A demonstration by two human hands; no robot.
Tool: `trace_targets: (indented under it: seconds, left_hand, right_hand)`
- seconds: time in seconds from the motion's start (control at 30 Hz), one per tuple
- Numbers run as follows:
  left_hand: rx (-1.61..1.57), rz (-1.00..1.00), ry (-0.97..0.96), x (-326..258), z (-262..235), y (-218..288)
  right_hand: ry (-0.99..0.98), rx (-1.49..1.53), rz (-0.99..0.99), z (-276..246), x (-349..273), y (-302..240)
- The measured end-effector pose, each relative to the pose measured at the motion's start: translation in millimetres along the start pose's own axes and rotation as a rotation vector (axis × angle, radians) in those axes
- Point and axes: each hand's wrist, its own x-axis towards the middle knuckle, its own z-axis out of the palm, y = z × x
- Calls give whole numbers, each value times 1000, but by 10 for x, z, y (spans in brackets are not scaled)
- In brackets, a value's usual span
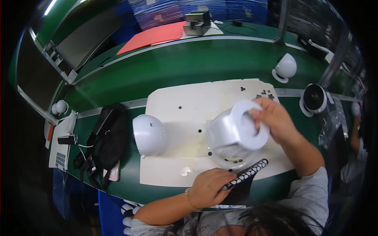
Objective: The person assembles white dome-shaped electronic devices by applying small black circular stickers to the bottom surface. They pick up a device, peel stickers from a sheet, and place them into specific holes on the device's base. After completing a unit, they place it on the table and retrieve another from a blue bin to repeat the process.
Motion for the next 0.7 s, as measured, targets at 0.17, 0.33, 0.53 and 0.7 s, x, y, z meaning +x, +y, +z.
trace_targets:
  seconds: [0.17,0.33,0.53,0.7]
  left_hand:
    - [-16,-67,2,32,41,23]
    - [-14,-67,68,36,60,73]
    - [24,-63,119,40,53,88]
    - [63,-41,119,57,25,83]
  right_hand:
    - [91,-45,5,5,-292,256]
    - [224,-429,-311,-32,-499,274]
    - [-23,-1010,-932,189,-747,142]
    - [-35,-1184,-1191,223,-822,313]
